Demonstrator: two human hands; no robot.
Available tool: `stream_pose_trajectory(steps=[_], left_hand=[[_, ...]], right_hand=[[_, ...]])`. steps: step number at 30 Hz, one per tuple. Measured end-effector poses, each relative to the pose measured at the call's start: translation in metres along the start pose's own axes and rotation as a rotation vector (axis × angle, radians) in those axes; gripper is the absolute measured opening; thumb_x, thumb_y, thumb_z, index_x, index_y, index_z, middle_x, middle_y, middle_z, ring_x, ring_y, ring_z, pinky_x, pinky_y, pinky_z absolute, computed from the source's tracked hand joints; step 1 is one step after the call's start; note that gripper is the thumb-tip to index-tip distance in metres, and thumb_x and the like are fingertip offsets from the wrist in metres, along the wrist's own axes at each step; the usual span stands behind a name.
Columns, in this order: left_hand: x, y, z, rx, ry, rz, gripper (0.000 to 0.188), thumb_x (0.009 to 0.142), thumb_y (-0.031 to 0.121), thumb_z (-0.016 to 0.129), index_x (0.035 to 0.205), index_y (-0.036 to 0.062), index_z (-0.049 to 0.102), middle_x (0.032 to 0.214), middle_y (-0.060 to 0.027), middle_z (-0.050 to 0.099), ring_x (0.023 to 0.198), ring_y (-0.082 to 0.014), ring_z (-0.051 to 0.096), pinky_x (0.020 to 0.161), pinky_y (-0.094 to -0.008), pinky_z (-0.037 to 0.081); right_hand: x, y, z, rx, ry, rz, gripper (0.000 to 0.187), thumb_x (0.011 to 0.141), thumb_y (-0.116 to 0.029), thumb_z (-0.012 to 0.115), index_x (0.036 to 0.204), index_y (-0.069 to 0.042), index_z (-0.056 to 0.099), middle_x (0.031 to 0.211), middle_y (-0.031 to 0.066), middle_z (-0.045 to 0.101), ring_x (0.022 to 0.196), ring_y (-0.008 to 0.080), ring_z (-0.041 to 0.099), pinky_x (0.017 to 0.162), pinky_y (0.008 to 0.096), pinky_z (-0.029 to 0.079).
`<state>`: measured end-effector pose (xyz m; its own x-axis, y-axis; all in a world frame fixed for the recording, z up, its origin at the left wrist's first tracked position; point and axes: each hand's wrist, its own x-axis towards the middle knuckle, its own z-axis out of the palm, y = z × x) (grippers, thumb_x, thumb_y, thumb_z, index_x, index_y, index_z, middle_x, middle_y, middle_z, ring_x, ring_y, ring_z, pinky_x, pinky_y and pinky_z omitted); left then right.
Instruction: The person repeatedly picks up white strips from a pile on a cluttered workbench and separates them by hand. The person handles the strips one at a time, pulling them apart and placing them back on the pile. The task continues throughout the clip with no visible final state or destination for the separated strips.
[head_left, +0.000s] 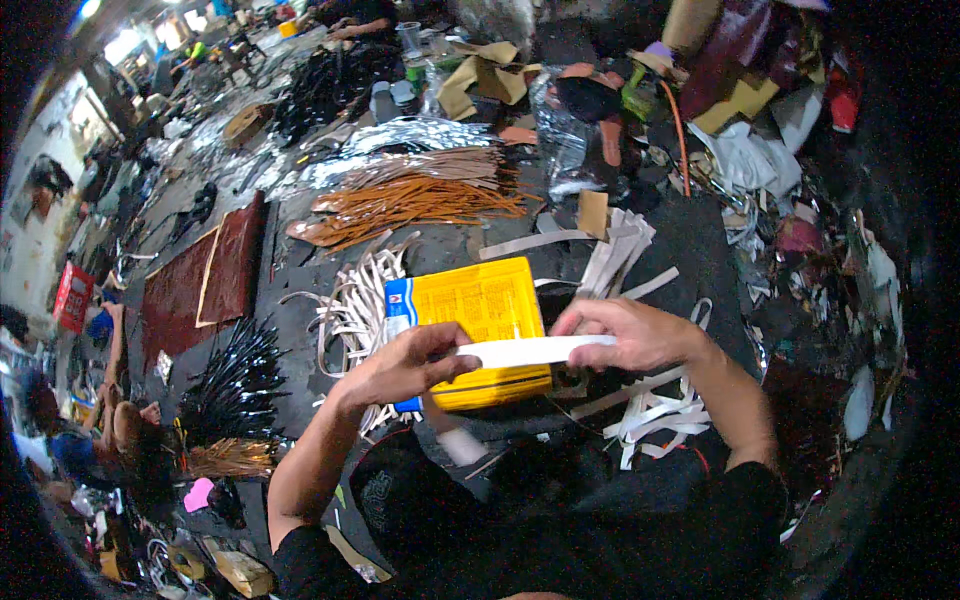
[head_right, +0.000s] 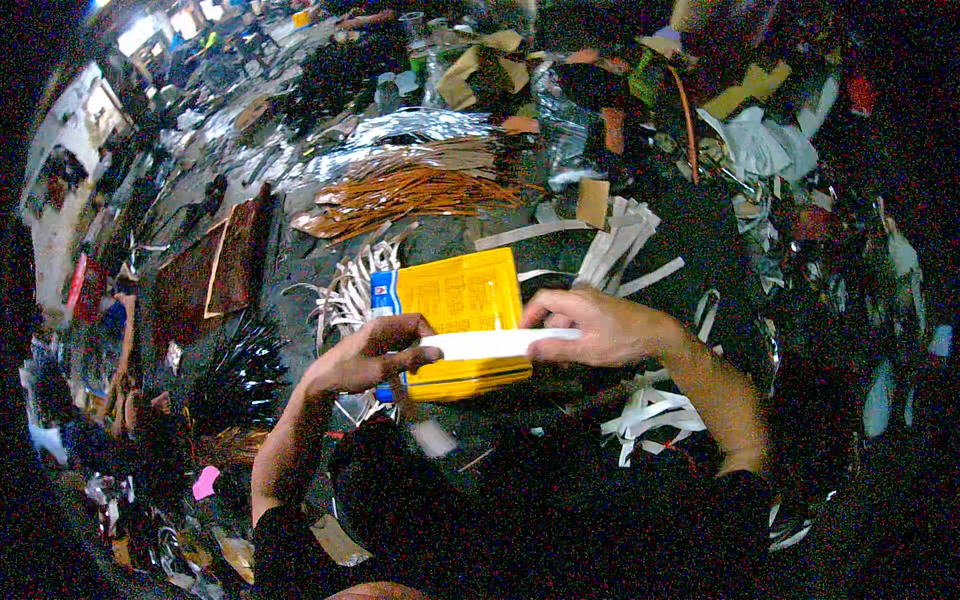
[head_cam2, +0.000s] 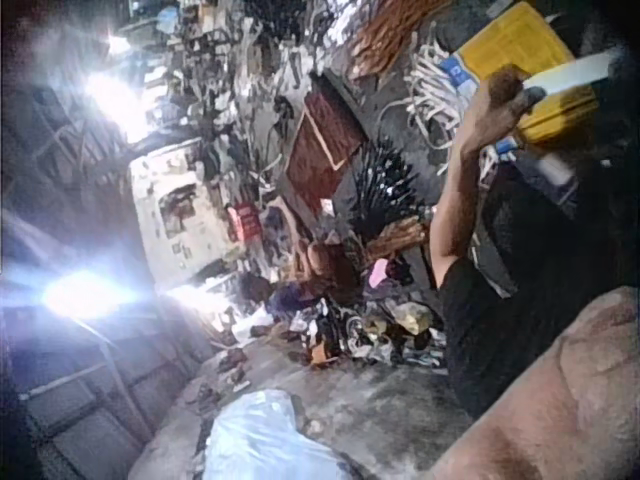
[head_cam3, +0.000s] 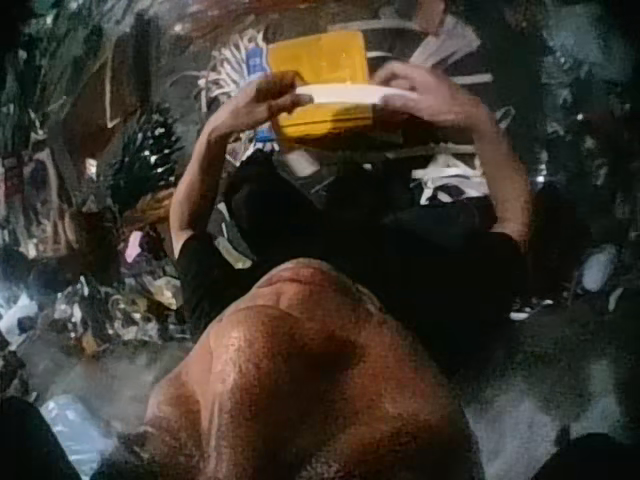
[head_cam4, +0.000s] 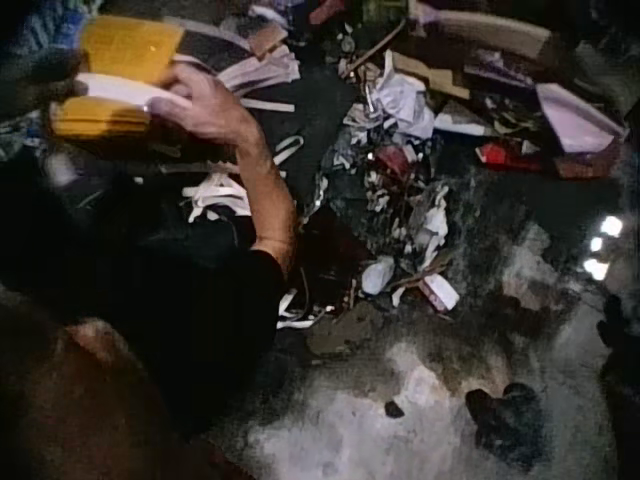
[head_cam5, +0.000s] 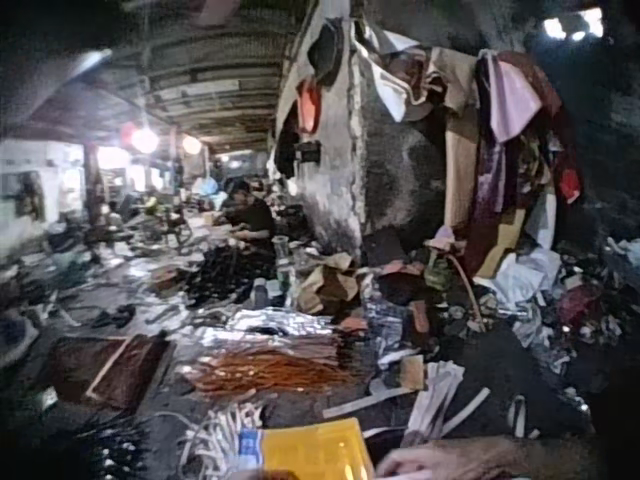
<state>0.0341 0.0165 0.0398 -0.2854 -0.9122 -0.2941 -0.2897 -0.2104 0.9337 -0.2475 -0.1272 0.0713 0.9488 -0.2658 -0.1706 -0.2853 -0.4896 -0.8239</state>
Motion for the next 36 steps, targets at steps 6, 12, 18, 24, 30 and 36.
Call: stream_pose_trajectory(steps=[6, 12, 18, 24, 30, 36], left_hand=[[-0.045, -0.059, -0.045, 0.123, 0.093, -0.121, 0.031, 0.091, 0.03, 0.065, 0.097, -0.0001, 0.063, 0.076, -0.002, 0.062, 0.069, -0.0082, 0.052, 0.061, -0.0274, 0.043], [-0.044, -0.122, -0.045, -0.024, 0.436, -0.092, 0.024, 0.09, 0.024, 0.064, 0.086, 0.0003, 0.063, 0.073, 0.0016, 0.058, 0.07, -0.0079, 0.05, 0.064, -0.025, 0.042], [-0.025, -0.166, -0.026, -0.237, 0.718, -0.024, 0.017, 0.09, 0.016, 0.064, 0.084, 0.0002, 0.063, 0.079, -0.003, 0.066, 0.074, -0.0088, 0.058, 0.07, -0.0248, 0.047], [-0.02, -0.183, -0.015, -0.149, 0.895, -0.057, 0.02, 0.087, 0.019, 0.068, 0.088, -0.0006, 0.065, 0.074, -0.0019, 0.064, 0.07, -0.0079, 0.056, 0.064, -0.0235, 0.046], [-0.013, -0.192, -0.008, -0.353, 0.941, -0.006, 0.019, 0.087, 0.017, 0.07, 0.092, -0.0017, 0.067, 0.08, -0.0036, 0.067, 0.072, -0.0075, 0.059, 0.064, -0.0219, 0.047], [-0.011, -0.183, -0.011, -0.391, 0.938, -0.034, 0.018, 0.088, 0.016, 0.069, 0.091, -0.0021, 0.066, 0.08, -0.0036, 0.067, 0.072, -0.0079, 0.06, 0.065, -0.0214, 0.047]], right_hand=[[-0.025, 0.024, -0.001, -0.108, 0.244, 0.3, 0.02, 0.087, -0.019, 0.063, 0.088, 0.0, 0.065, 0.082, 0.0095, 0.067, 0.078, 0.0182, 0.063, 0.075, 0.0315, 0.049], [-0.025, 0.073, -0.005, -0.29, 0.235, 0.412, 0.021, 0.084, -0.021, 0.065, 0.084, 0.001, 0.065, 0.081, 0.0114, 0.066, 0.078, 0.0215, 0.064, 0.073, 0.0343, 0.049], [0.047, 0.071, 0.023, -0.753, 0.425, 0.01, 0.023, 0.082, -0.023, 0.067, 0.092, -0.003, 0.063, 0.088, 0.0141, 0.058, 0.086, 0.0328, 0.059, 0.076, 0.0396, 0.047], [0.164, 0.039, 0.105, -0.317, 0.358, -0.25, 0.02, 0.085, -0.018, 0.065, 0.095, -0.001, 0.062, 0.092, 0.0153, 0.059, 0.093, 0.0332, 0.058, 0.083, 0.0397, 0.047], [0.214, 0.05, 0.158, -0.162, 0.353, -0.284, 0.017, 0.087, -0.014, 0.063, 0.098, -0.001, 0.062, 0.096, 0.0151, 0.062, 0.093, 0.0318, 0.061, 0.082, 0.0391, 0.048], [0.222, 0.061, 0.166, -0.121, 0.387, -0.339, 0.012, 0.086, -0.009, 0.064, 0.096, -0.001, 0.064, 0.09, 0.0139, 0.063, 0.084, 0.0306, 0.063, 0.075, 0.0372, 0.05]])
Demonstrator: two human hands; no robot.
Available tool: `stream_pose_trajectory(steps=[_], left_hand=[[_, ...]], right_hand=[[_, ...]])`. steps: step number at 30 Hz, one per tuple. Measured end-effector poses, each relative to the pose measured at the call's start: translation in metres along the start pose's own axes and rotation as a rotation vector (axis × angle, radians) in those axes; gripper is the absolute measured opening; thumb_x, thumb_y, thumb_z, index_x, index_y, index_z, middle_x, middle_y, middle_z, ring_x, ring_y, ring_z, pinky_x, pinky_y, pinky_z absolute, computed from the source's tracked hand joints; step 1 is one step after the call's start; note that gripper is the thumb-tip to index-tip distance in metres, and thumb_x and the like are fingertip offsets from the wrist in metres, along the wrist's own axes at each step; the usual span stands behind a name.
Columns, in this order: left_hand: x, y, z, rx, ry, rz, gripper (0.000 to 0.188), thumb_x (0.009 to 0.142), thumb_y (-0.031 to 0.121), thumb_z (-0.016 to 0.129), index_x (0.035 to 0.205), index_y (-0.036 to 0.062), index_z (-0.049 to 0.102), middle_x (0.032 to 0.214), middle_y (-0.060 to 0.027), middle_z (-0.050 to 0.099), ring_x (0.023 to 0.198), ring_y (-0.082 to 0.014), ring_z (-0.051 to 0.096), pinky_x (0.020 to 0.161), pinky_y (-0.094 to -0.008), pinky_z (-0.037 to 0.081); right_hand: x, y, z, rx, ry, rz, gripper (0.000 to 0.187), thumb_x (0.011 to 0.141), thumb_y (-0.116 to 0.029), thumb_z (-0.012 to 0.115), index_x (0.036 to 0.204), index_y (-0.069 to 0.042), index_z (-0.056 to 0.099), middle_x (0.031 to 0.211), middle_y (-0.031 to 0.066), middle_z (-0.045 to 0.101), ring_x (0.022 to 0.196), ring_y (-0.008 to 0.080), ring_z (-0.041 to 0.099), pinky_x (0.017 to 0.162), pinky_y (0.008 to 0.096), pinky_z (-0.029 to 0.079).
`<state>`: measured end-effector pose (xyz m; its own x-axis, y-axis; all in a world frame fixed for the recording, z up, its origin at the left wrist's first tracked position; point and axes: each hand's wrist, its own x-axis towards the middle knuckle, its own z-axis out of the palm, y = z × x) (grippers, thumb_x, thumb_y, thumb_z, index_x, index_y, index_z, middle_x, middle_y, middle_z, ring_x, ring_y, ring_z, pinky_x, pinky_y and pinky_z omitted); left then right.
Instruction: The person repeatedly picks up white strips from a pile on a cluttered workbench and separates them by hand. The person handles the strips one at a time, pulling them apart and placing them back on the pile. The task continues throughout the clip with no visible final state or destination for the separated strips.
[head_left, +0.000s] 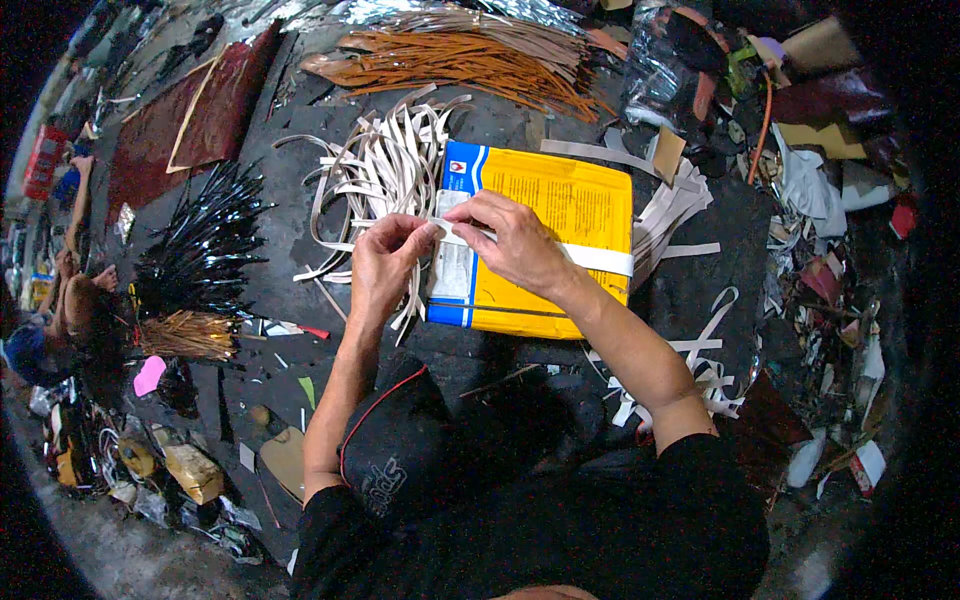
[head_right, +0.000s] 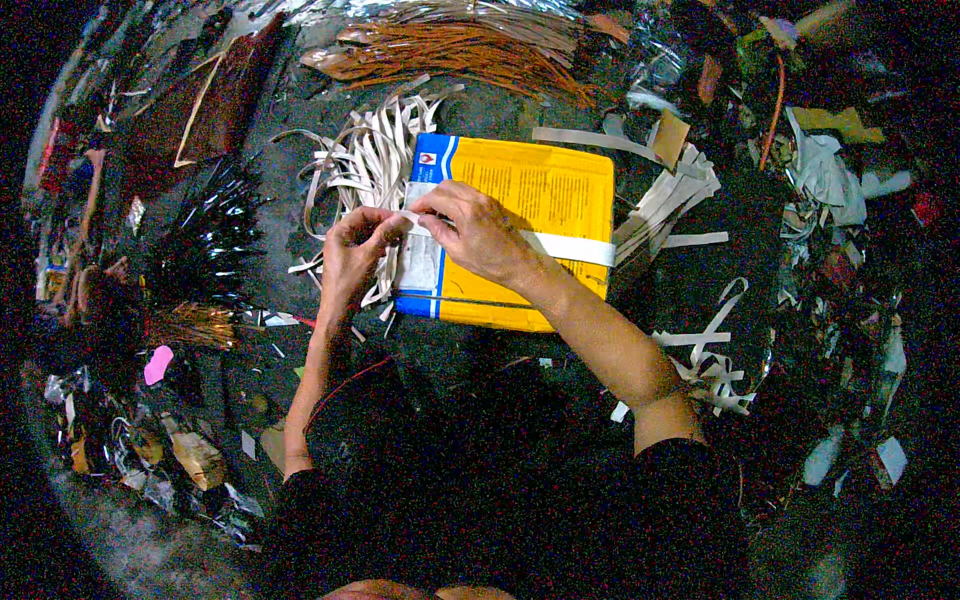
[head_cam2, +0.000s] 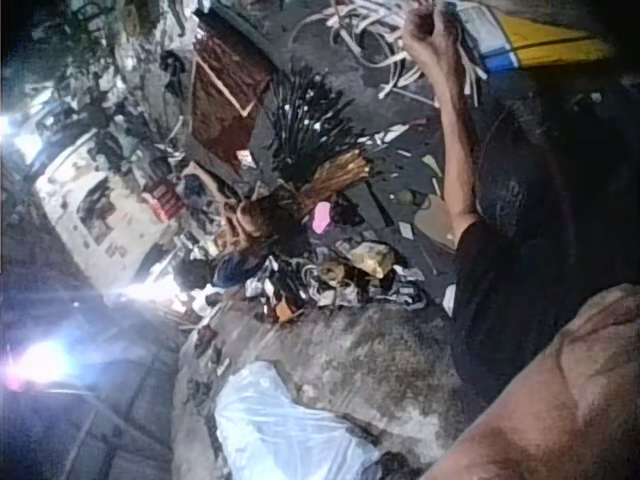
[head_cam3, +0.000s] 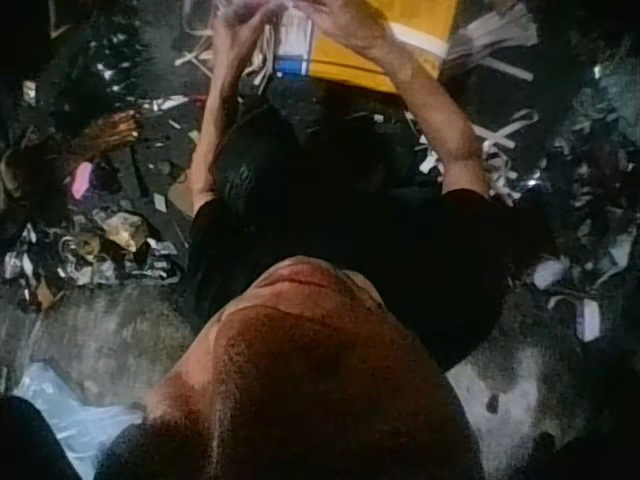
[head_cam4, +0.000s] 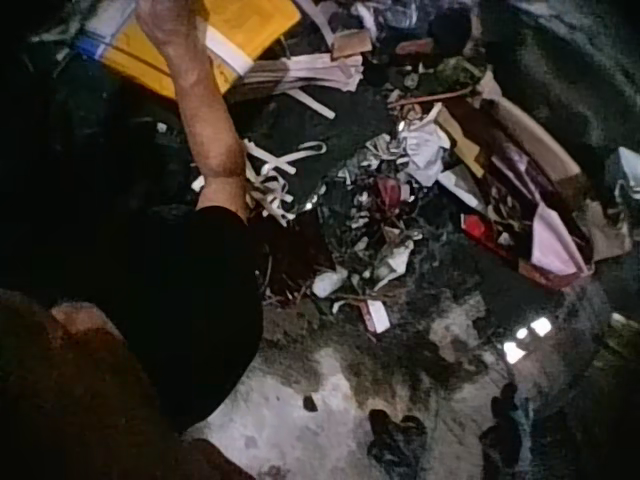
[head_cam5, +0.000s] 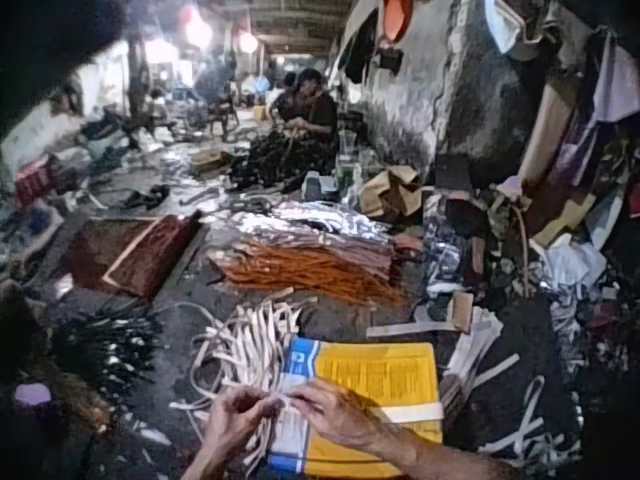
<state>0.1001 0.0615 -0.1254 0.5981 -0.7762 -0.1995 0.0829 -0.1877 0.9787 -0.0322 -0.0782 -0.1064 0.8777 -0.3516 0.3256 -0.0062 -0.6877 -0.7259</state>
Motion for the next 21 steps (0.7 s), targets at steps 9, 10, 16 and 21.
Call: stream_pose_trajectory(steps=[9, 10, 16, 21], left_hand=[[0.005, -0.012, 0.0, -0.305, -0.097, -0.159, 0.02, 0.09, 0.022, 0.066, 0.092, 0.0017, 0.062, 0.076, 0.001, 0.059, 0.068, -0.0058, 0.051, 0.062, -0.0203, 0.042], [0.005, -0.01, 0.001, -0.269, -0.076, -0.164, 0.021, 0.091, 0.023, 0.065, 0.091, 0.0027, 0.06, 0.075, 0.0019, 0.057, 0.067, -0.005, 0.049, 0.061, -0.02, 0.041], [0.008, -0.02, 0.01, -0.263, -0.027, -0.142, 0.017, 0.094, 0.02, 0.059, 0.093, 0.0031, 0.06, 0.078, 0.0019, 0.057, 0.066, -0.0045, 0.048, 0.06, -0.0196, 0.039], [-0.003, -0.022, -0.001, -0.374, -0.05, -0.165, 0.021, 0.092, 0.019, 0.063, 0.101, -0.0004, 0.062, 0.08, -0.0002, 0.062, 0.067, -0.0056, 0.052, 0.062, -0.0199, 0.041]], right_hand=[[-0.005, 0.002, 0.003, -0.245, -0.04, -0.203, 0.019, 0.075, -0.001, 0.064, 0.094, -0.003, 0.064, 0.083, 0.0109, 0.058, 0.08, 0.0292, 0.061, 0.075, 0.0377, 0.051], [-0.004, -0.001, 0.003, -0.332, -0.057, -0.239, 0.02, 0.074, -0.002, 0.064, 0.094, -0.004, 0.064, 0.083, 0.0103, 0.058, 0.08, 0.0285, 0.06, 0.075, 0.0374, 0.051], [-0.006, -0.005, 0.01, -0.319, 0.017, -0.098, 0.019, 0.078, -0.018, 0.07, 0.092, -0.008, 0.064, 0.085, 0.0076, 0.058, 0.084, 0.0248, 0.059, 0.071, 0.0379, 0.046], [-0.005, -0.006, 0.012, -0.303, 0.053, -0.104, 0.018, 0.076, -0.018, 0.072, 0.091, -0.008, 0.067, 0.086, 0.0059, 0.059, 0.086, 0.0233, 0.058, 0.074, 0.0372, 0.043]])
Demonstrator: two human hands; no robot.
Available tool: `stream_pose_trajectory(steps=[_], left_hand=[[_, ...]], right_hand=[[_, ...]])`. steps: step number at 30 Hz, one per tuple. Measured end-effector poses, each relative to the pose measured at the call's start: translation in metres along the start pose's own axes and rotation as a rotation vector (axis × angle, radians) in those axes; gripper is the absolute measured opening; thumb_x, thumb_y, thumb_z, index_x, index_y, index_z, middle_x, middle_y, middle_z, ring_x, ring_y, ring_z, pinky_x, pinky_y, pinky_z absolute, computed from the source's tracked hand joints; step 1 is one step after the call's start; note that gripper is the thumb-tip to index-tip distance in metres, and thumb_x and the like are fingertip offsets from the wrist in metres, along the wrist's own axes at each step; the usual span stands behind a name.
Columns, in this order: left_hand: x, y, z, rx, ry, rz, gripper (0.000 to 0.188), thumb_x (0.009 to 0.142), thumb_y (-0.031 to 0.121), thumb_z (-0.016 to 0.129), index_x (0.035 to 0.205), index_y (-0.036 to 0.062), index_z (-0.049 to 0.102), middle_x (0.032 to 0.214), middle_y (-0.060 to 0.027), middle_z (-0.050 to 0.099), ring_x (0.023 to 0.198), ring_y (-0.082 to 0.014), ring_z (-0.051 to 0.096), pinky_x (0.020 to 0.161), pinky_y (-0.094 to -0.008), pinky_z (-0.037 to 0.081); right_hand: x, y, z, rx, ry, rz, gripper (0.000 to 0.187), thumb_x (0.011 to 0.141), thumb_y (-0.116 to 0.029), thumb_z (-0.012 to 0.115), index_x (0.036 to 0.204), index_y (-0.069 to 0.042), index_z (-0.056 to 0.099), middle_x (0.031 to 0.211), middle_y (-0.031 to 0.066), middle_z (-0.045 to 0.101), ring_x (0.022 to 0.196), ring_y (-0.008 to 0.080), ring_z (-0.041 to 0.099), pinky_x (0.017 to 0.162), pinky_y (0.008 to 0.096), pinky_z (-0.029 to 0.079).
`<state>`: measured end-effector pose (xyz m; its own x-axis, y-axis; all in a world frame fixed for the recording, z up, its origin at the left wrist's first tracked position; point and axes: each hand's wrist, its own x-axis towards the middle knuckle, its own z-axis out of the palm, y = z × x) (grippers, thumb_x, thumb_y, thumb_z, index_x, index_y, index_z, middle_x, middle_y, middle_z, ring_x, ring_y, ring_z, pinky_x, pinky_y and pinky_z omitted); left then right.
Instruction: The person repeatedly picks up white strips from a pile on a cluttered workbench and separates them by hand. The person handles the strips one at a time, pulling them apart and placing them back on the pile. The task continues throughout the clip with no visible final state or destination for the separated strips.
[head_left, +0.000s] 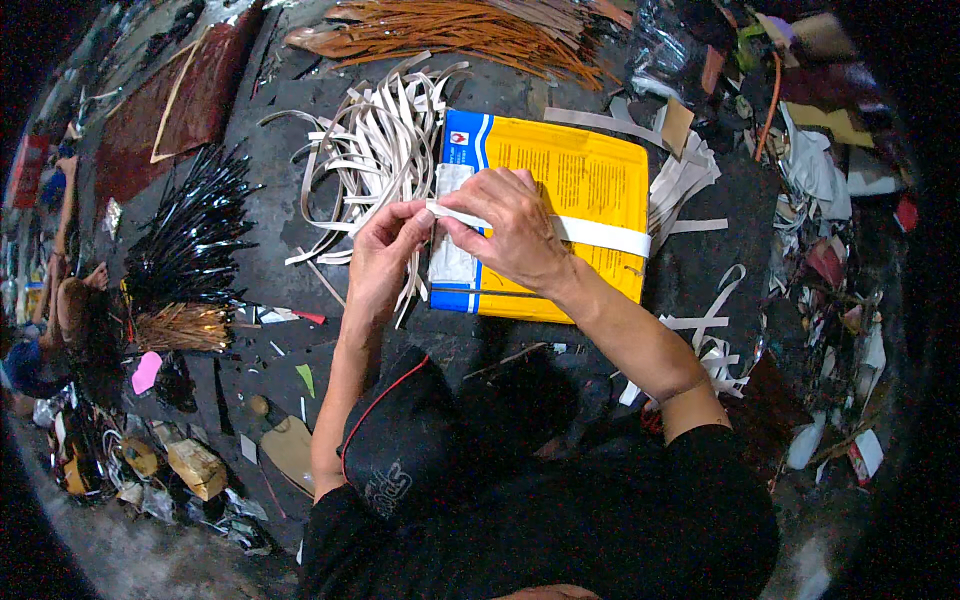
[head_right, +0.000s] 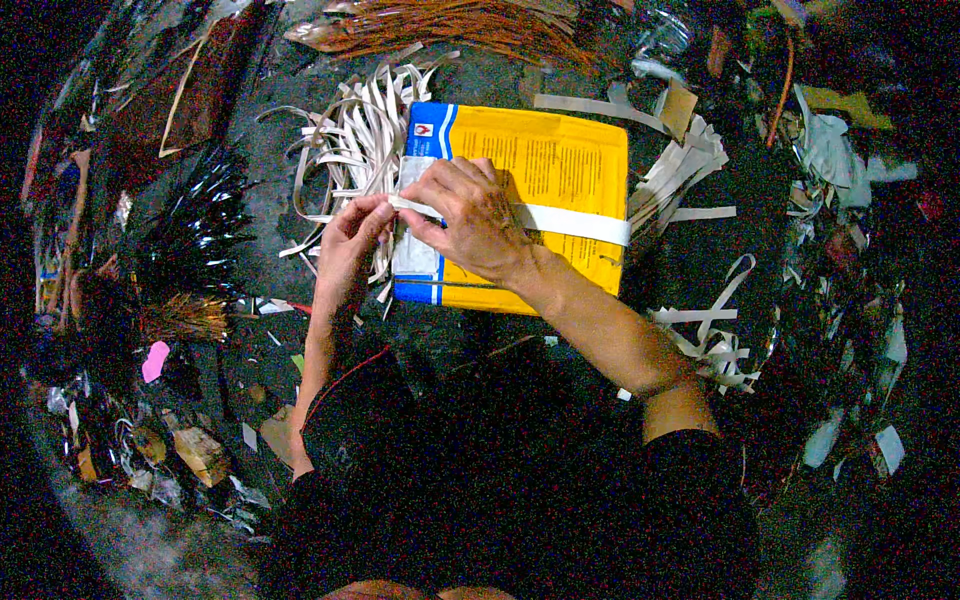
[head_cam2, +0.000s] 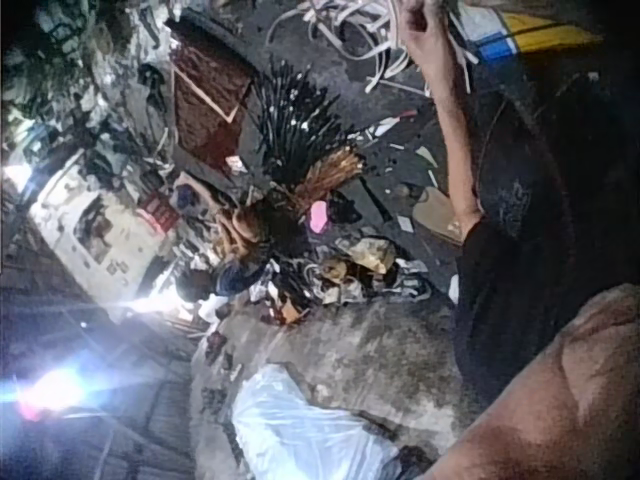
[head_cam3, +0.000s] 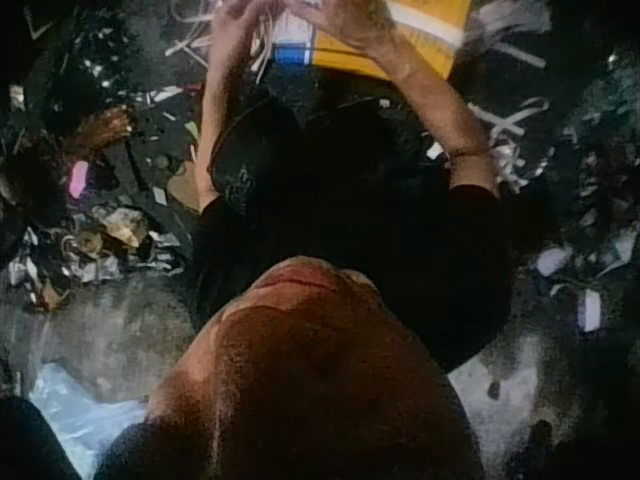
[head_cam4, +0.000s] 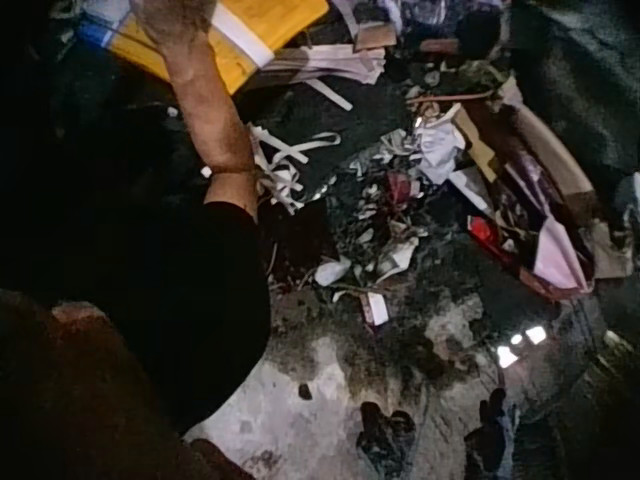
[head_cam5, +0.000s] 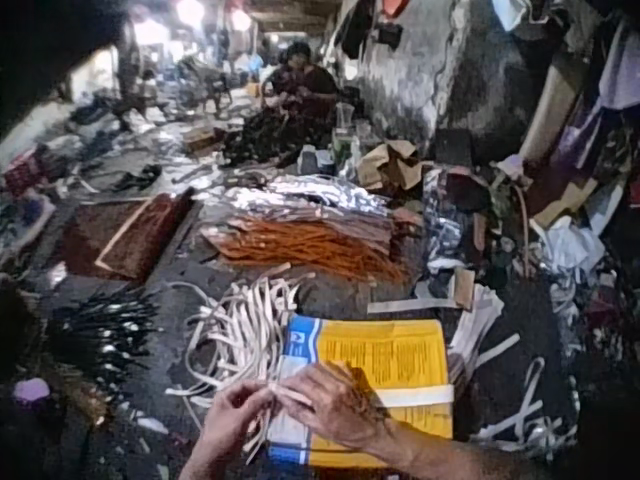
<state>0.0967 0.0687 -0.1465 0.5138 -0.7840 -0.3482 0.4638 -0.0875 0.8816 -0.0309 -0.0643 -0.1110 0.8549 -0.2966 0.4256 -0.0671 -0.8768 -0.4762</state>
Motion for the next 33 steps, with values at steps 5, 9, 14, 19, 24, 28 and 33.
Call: stream_pose_trajectory(steps=[5, 9, 14, 19, 24, 28, 33], left_hand=[[0.0, 0.003, 0.008, 0.191, 0.086, 0.104, 0.021, 0.089, 0.019, 0.067, 0.096, -0.0012, 0.064, 0.08, -0.0017, 0.064, 0.071, -0.0063, 0.055, 0.064, -0.0204, 0.043], [0.003, 0.003, 0.01, 0.176, 0.069, 0.088, 0.02, 0.092, 0.02, 0.064, 0.093, 0.0001, 0.064, 0.076, 0.0003, 0.06, 0.067, -0.0048, 0.05, 0.06, -0.0191, 0.039], [0.01, -0.009, 0.001, -0.07, 0.013, -0.061, 0.019, 0.093, 0.02, 0.062, 0.095, 0.0011, 0.063, 0.075, 0.0026, 0.057, 0.064, -0.0039, 0.045, 0.058, -0.0192, 0.036], [0.014, -0.014, -0.003, -0.138, 0.043, -0.095, 0.018, 0.093, 0.02, 0.062, 0.096, 0.002, 0.062, 0.078, 0.0009, 0.059, 0.066, -0.0046, 0.048, 0.061, -0.0189, 0.039], [0.024, -0.031, -0.021, -0.159, 0.035, -0.1, 0.019, 0.093, 0.02, 0.063, 0.097, 0.0017, 0.062, 0.078, 0.0002, 0.059, 0.067, -0.005, 0.049, 0.062, -0.0191, 0.04], [0.029, -0.037, -0.03, -0.124, 0.101, -0.098, 0.018, 0.092, 0.019, 0.063, 0.095, 0.0017, 0.063, 0.075, 0.0011, 0.058, 0.063, -0.0043, 0.046, 0.058, -0.0182, 0.037], [0.036, -0.05, -0.046, -0.106, 0.117, -0.088, 0.017, 0.091, 0.02, 0.064, 0.092, 0.0031, 0.063, 0.074, 0.0016, 0.058, 0.063, -0.0038, 0.046, 0.057, -0.0175, 0.036]], right_hand=[[0.0, 0.003, 0.006, -0.01, 0.031, -0.01, 0.017, 0.076, -0.015, 0.072, 0.089, -0.007, 0.067, 0.085, 0.0055, 0.058, 0.083, 0.024, 0.057, 0.073, 0.0369, 0.045], [0.0, 0.009, 0.012, 0.012, 0.052, -0.079, 0.014, 0.076, -0.013, 0.071, 0.088, -0.007, 0.065, 0.081, 0.0065, 0.055, 0.077, 0.0249, 0.056, 0.07, 0.0365, 0.047], [-0.001, 0.012, 0.01, 0.045, 0.033, -0.106, 0.016, 0.077, -0.011, 0.071, 0.09, -0.005, 0.065, 0.083, 0.0075, 0.057, 0.078, 0.025, 0.058, 0.071, 0.0353, 0.049], [-0.002, 0.015, 0.009, 0.018, 0.008, -0.119, 0.017, 0.077, -0.011, 0.071, 0.091, -0.005, 0.064, 0.084, 0.0079, 0.058, 0.079, 0.025, 0.058, 0.072, 0.0349, 0.05], [-0.001, 0.016, 0.007, 0.022, -0.007, -0.115, 0.017, 0.076, -0.01, 0.071, 0.091, -0.005, 0.064, 0.084, 0.0079, 0.058, 0.079, 0.025, 0.059, 0.072, 0.0351, 0.05], [-0.001, 0.017, 0.003, 0.019, -0.013, -0.116, 0.021, 0.074, -0.005, 0.075, 0.093, -0.003, 0.067, 0.084, 0.0085, 0.061, 0.076, 0.0242, 0.06, 0.067, 0.0338, 0.051], [-0.002, 0.018, 0.004, 0.043, -0.005, -0.106, 0.019, 0.074, -0.004, 0.074, 0.092, -0.003, 0.067, 0.083, 0.0084, 0.062, 0.075, 0.0238, 0.061, 0.067, 0.0335, 0.051]])
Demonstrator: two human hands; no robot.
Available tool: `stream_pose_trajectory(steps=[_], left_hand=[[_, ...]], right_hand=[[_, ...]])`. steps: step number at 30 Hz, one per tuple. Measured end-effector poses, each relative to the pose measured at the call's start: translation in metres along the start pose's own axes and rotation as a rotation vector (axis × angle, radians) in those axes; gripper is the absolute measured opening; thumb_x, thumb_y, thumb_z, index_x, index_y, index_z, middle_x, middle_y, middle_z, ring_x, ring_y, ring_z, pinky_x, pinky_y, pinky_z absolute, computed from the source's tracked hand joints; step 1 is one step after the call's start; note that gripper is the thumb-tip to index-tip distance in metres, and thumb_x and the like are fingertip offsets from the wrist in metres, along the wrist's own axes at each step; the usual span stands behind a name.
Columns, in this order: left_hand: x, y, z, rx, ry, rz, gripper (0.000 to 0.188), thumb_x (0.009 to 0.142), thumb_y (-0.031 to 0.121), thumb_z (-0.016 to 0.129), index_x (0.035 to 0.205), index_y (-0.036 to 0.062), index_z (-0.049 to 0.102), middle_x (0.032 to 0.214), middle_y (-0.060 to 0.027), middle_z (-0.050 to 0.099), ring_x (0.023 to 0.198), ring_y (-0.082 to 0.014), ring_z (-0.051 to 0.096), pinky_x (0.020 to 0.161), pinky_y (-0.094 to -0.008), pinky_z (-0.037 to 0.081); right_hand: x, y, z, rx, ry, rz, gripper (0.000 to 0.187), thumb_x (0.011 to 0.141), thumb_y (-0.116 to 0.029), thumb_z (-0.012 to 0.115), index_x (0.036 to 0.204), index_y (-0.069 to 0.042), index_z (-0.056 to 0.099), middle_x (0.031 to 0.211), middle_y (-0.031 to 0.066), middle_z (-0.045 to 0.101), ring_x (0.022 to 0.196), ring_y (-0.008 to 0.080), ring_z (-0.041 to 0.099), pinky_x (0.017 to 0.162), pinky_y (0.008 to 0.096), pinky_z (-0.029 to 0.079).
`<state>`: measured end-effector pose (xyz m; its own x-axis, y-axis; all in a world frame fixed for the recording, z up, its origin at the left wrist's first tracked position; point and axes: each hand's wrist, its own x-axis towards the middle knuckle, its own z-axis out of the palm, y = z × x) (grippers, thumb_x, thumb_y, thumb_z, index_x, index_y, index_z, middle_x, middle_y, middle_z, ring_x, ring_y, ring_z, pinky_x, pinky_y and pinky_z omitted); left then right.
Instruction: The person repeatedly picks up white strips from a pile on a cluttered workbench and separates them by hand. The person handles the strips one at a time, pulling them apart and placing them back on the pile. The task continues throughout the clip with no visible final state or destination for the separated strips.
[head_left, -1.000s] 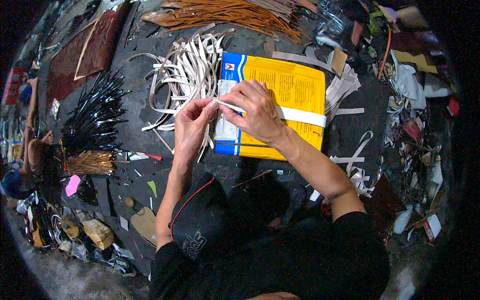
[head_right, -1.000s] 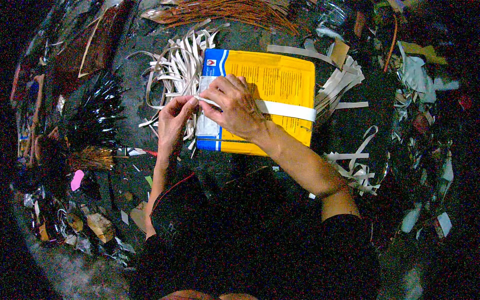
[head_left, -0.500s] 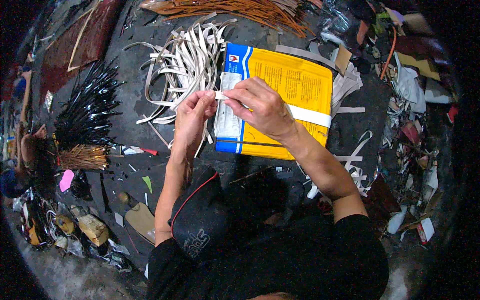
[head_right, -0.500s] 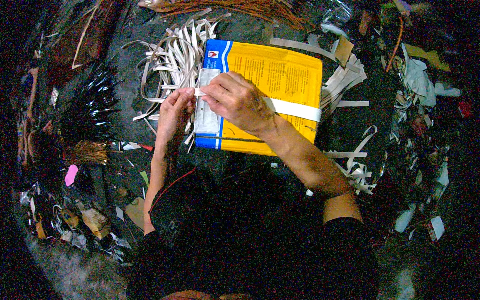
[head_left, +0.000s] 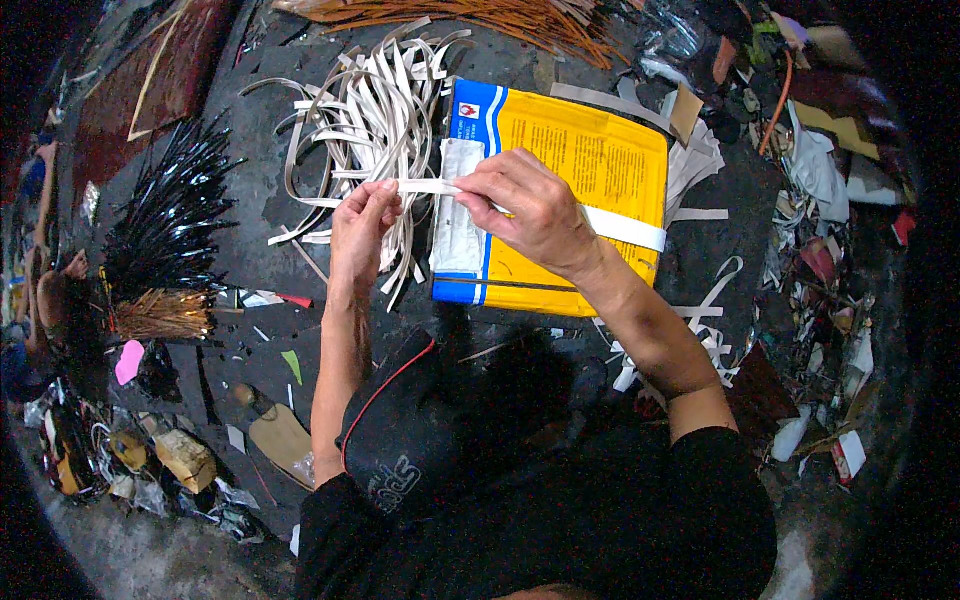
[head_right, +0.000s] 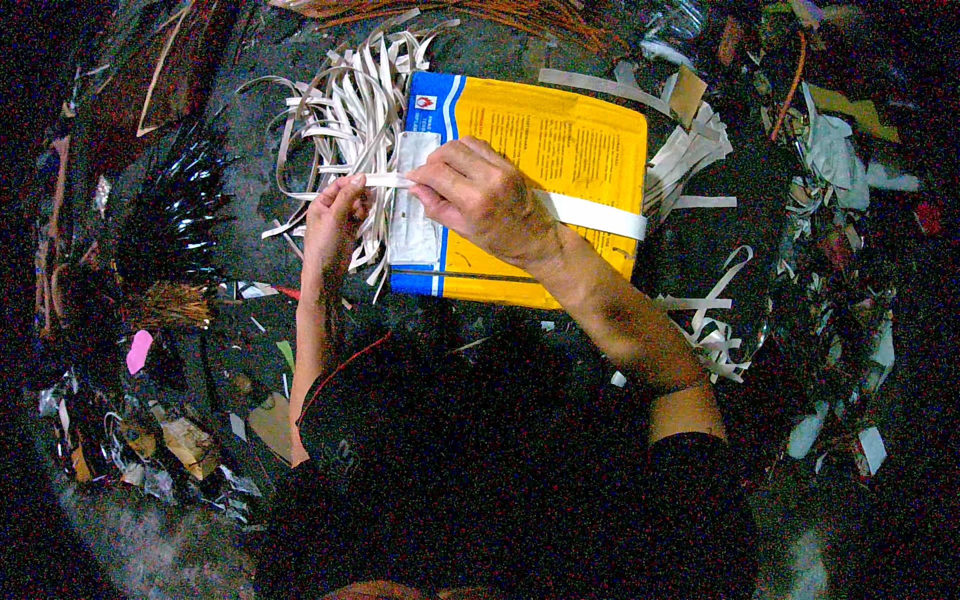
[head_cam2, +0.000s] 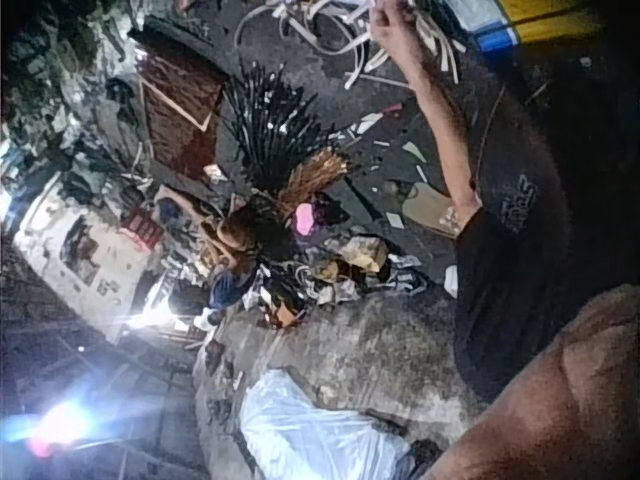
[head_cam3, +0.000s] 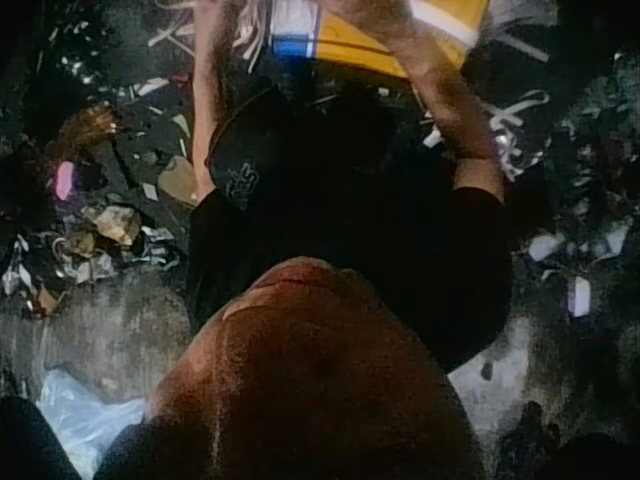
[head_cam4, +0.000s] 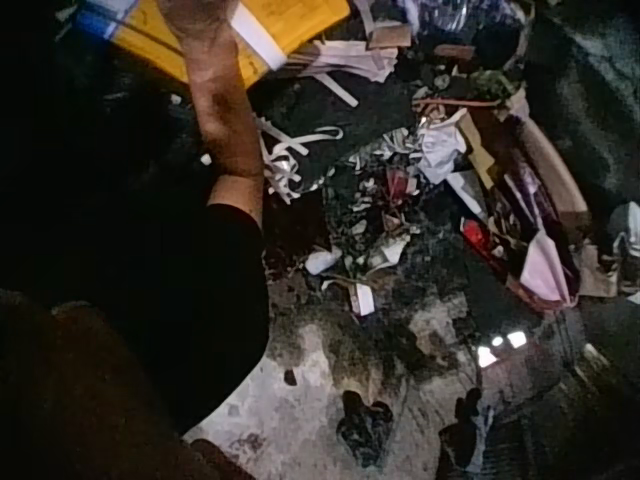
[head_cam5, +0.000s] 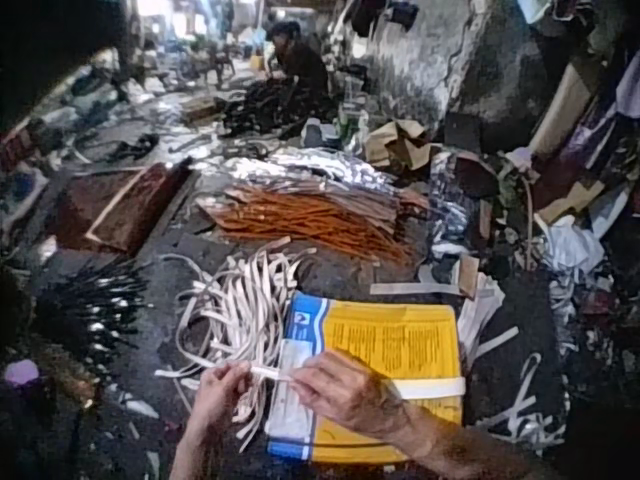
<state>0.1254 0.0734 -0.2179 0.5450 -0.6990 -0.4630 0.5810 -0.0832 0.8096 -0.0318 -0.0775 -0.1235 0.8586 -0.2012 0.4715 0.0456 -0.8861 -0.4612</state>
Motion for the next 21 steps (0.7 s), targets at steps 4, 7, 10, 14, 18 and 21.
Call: stream_pose_trajectory(steps=[4, 7, 10, 14, 18, 21], left_hand=[[0.009, -0.01, -0.014, -0.038, 0.019, 0.011, 0.016, 0.091, 0.02, 0.064, 0.092, 0.0036, 0.063, 0.075, 0.0007, 0.059, 0.064, -0.0039, 0.047, 0.057, -0.0175, 0.037], [0.014, -0.013, -0.019, -0.285, -0.013, -0.049, 0.017, 0.092, 0.019, 0.063, 0.095, 0.0025, 0.06, 0.076, -0.0004, 0.059, 0.066, -0.0068, 0.05, 0.059, -0.0182, 0.038], [0.003, -0.008, -0.011, -0.832, -0.107, -0.141, 0.022, 0.094, 0.024, 0.058, 0.099, 0.002, 0.057, 0.084, -0.0037, 0.057, 0.074, -0.0113, 0.052, 0.064, -0.0226, 0.041], [-0.033, 0.026, 0.042, -0.691, -0.124, -0.133, 0.024, 0.095, 0.027, 0.054, 0.098, 0.0038, 0.057, 0.082, -0.0014, 0.056, 0.073, -0.0091, 0.051, 0.066, -0.0232, 0.04], [-0.029, 0.022, 0.044, -0.207, -0.081, -0.025, 0.015, 0.093, 0.02, 0.061, 0.092, 0.0055, 0.059, 0.08, 0.0003, 0.059, 0.07, -0.0048, 0.051, 0.061, -0.0187, 0.038], [-0.025, 0.018, 0.041, -0.253, -0.057, -0.085, 0.015, 0.092, 0.019, 0.063, 0.092, 0.0045, 0.06, 0.078, -0.0007, 0.06, 0.069, -0.0058, 0.053, 0.061, -0.0187, 0.04]], right_hand=[[0.002, 0.001, 0.003, 0.032, 0.007, -0.017, 0.018, 0.074, -0.003, 0.074, 0.091, -0.002, 0.067, 0.083, 0.0082, 0.062, 0.075, 0.0233, 0.061, 0.067, 0.0331, 0.051], [0.005, -0.002, 0.006, 0.049, 0.012, 0.006, 0.017, 0.074, -0.004, 0.074, 0.09, -0.002, 0.068, 0.083, 0.0083, 0.062, 0.076, 0.0232, 0.061, 0.067, 0.0332, 0.051], [0.004, -0.004, 0.006, 0.099, 0.007, 0.079, 0.015, 0.076, -0.01, 0.072, 0.087, -0.004, 0.065, 0.082, 0.0086, 0.059, 0.079, 0.0266, 0.059, 0.07, 0.0365, 0.05], [0.004, -0.003, 0.008, 0.109, 0.027, 0.095, 0.015, 0.077, -0.01, 0.073, 0.089, -0.004, 0.066, 0.083, 0.0086, 0.06, 0.08, 0.0267, 0.059, 0.07, 0.0361, 0.05], [0.004, -0.005, 0.006, 0.089, 0.002, 0.089, 0.016, 0.078, -0.012, 0.073, 0.09, -0.004, 0.066, 0.084, 0.0083, 0.06, 0.081, 0.0265, 0.059, 0.071, 0.0359, 0.05], [0.004, -0.005, 0.005, 0.095, -0.012, 0.083, 0.016, 0.078, -0.013, 0.072, 0.089, -0.004, 0.066, 0.084, 0.0083, 0.059, 0.081, 0.0267, 0.059, 0.072, 0.0361, 0.05]])
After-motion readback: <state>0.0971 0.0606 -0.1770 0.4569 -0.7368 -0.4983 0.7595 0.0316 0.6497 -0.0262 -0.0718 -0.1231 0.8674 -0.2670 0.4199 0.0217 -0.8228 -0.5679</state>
